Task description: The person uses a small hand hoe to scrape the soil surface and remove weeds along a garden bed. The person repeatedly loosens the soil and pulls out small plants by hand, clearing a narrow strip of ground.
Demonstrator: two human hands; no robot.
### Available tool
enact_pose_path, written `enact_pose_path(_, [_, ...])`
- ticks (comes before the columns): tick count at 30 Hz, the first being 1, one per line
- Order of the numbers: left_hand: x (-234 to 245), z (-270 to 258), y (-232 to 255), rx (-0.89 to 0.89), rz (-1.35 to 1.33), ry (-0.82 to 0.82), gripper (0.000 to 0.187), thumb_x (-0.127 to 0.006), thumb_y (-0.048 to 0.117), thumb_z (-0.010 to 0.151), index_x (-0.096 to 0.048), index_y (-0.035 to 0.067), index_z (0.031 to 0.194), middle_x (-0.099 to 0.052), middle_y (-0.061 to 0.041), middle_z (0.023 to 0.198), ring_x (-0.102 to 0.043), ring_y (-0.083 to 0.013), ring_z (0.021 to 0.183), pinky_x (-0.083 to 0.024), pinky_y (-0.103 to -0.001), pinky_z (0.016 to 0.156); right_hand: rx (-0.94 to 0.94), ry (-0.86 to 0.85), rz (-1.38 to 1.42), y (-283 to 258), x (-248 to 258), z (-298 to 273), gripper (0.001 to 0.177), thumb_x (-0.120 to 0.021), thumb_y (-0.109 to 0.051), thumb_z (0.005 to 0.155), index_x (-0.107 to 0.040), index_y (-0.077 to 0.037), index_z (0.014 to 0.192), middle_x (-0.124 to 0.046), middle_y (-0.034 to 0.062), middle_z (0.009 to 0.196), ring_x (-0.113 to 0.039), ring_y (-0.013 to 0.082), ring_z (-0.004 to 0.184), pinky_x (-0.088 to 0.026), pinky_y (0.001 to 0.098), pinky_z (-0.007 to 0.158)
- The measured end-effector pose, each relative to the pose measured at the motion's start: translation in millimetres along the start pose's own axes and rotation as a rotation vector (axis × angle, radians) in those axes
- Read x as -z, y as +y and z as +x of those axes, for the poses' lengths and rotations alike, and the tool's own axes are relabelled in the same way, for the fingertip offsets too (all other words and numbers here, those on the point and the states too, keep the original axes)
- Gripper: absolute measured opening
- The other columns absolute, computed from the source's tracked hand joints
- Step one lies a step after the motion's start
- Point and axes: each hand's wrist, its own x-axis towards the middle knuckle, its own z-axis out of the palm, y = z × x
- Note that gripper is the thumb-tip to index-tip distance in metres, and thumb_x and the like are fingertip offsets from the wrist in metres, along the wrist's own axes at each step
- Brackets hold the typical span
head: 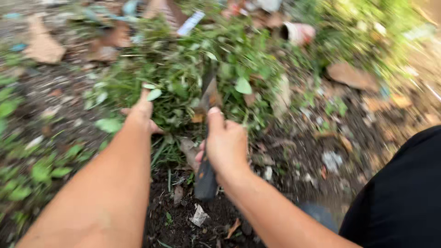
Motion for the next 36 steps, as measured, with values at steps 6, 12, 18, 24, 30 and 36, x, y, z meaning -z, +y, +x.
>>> enact_pose_path(6, [-31.4,58.6,10.3,-0.093,0.278,-0.115,0.099,-0.066,0.07,0.087,-0.029,0.009,0.155,-0.043,-0.016,0.153,-0.04,-0.0458,0.136,-0.031,-0.078,0.107,-0.208,0.025,0.18,8.4,-52.1,-1.3,0.047,-0.053,-0.044,0.099,-0.053,0.002,0.092,-0.054,0.0128,0.058,-0.053,0.0249,0.04,-0.048,0.044,0.039])
enact_pose_path(12, [-72.2,43.5,51.7,-0.134,0.029,-0.604,0.086,-0.065,0.057,0.08,-0.047,0.008,0.147,-0.054,-0.019,0.154,-0.057,-0.0439,0.137,-0.044,-0.074,0.106,-0.004,-0.044,-0.031,-51.3,-68.4,39.4,0.052,-0.053,-0.046,0.099,-0.06,0.005,0.095,-0.057,0.0103,0.062,-0.056,0.0218,0.044,-0.053,0.0424,0.041])
enact_pose_path(18, [-64.1,-4.7,88.3,-0.391,0.232,-0.479,0.111,-0.07,0.06,0.081,-0.009,0.012,0.16,-0.018,-0.013,0.169,-0.025,-0.0385,0.152,-0.021,-0.073,0.114,-0.02,0.038,0.112,-59.3,-88.0,17.0,0.048,-0.054,-0.047,0.099,-0.054,0.001,0.098,-0.057,0.01,0.064,-0.057,0.0212,0.048,-0.054,0.0417,0.045])
enact_pose_path(24, [2.6,-17.3,91.9,-0.615,0.92,-0.308,0.123,-0.078,0.06,0.075,-0.006,0.017,0.165,-0.014,-0.02,0.169,-0.023,-0.0399,0.155,-0.029,-0.058,0.121,0.188,0.099,-0.189,-28.2,-102.9,-26.4,0.047,-0.06,-0.044,0.096,-0.061,0.001,0.084,-0.061,0.0087,0.057,-0.055,0.0189,0.04,-0.049,0.0373,0.04])
enact_pose_path(30, [68.2,-22.4,70.8,-0.898,1.015,0.067,0.105,-0.085,0.038,0.074,-0.028,0.013,0.159,-0.025,-0.026,0.16,-0.026,-0.049,0.147,-0.029,-0.054,0.12,0.314,0.299,-0.276,15.3,-84.7,-79.0,0.048,-0.059,-0.045,0.097,-0.061,-0.002,0.076,-0.058,0.0061,0.055,-0.058,0.0155,0.039,-0.049,0.0335,0.038])
enact_pose_path(36, [112.4,-45.5,-9.2,-1.521,1.105,0.049,0.076,-0.074,0.016,0.075,-0.046,0.003,0.144,-0.029,-0.03,0.156,-0.032,-0.049,0.145,-0.027,-0.059,0.121,0.28,0.336,-0.125,40.7,-52.4,-105.2,0.045,-0.059,-0.045,0.099,-0.057,-0.004,0.082,-0.061,0.0066,0.061,-0.055,0.0162,0.042,-0.048,0.0338,0.041])
